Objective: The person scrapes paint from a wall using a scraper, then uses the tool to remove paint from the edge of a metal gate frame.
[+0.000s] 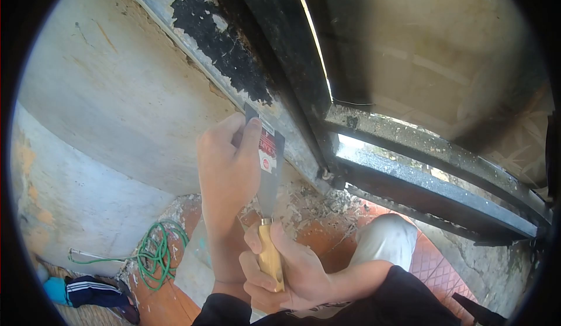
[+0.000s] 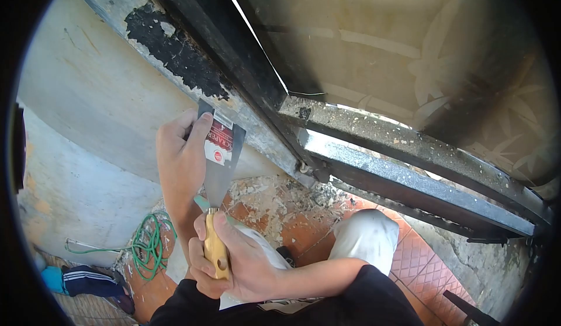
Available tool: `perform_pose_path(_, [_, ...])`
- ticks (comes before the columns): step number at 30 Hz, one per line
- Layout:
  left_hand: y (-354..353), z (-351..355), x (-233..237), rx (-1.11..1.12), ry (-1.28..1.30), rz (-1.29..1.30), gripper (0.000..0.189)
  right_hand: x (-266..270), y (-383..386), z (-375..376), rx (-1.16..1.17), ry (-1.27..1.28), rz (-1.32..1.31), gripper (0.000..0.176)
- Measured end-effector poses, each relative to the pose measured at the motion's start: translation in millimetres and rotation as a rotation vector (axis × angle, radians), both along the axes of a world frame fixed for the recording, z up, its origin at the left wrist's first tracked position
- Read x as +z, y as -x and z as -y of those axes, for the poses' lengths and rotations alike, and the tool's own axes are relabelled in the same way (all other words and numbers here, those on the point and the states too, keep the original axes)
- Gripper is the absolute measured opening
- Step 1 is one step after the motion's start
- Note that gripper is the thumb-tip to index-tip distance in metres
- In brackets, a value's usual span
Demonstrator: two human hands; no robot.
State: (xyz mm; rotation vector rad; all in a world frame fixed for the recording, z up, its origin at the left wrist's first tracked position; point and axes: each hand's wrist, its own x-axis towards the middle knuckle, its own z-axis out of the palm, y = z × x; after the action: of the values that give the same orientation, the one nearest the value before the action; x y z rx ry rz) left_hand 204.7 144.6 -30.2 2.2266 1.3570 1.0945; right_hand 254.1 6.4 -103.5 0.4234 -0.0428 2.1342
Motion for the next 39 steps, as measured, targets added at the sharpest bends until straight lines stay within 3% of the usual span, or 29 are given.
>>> perform_pose_path(12, [-5, -5, 0, 0.008, -0.035, -0.056, 0.032, -13, 0, -12, 0.004, -0.119, -0.082, 0.045])
perform_pose_path(14, [-1, -6, -2, 0.011, -0.027, -0.07, 0.033, -19, 13, -17, -0.052, -0.052, 0.043, 0.045])
perform_pose_path(21, [-6, -6, -4, -0.041, -0.119, -0.004, 0.034, -22, 17, -19, -0.109, -0.042, 0.006, 0.045])
perform_pose_path(23, [-7, -5, -6, 0.002, -0.117, -0.097, 0.035, -38, 25, -31, -0.192, 0.1, 0.181, 0.046])
perform_pose_path(26, [-10, -7, -13, 0.006, -0.135, -0.053, 0.036, -36, 19, -32, -0.235, 0.075, 0.226, 0.047])
perform_pose_path(30, [-10, 0, -16, 0.002, -0.136, -0.053, 0.036, -36, 20, -20, -0.176, 0.049, 0.041, 0.046])
perform_pose_path(32, [-4, -3, -22, -0.031, -0.111, -0.252, 0.036, -39, 31, -15, -0.145, 0.144, 0.01, 0.047])
perform_pose_path(39, [-15, -4, -18, 0.011, -0.052, -0.188, 0.036, -42, 20, -33, -0.209, 0.049, 0.133, 0.047])
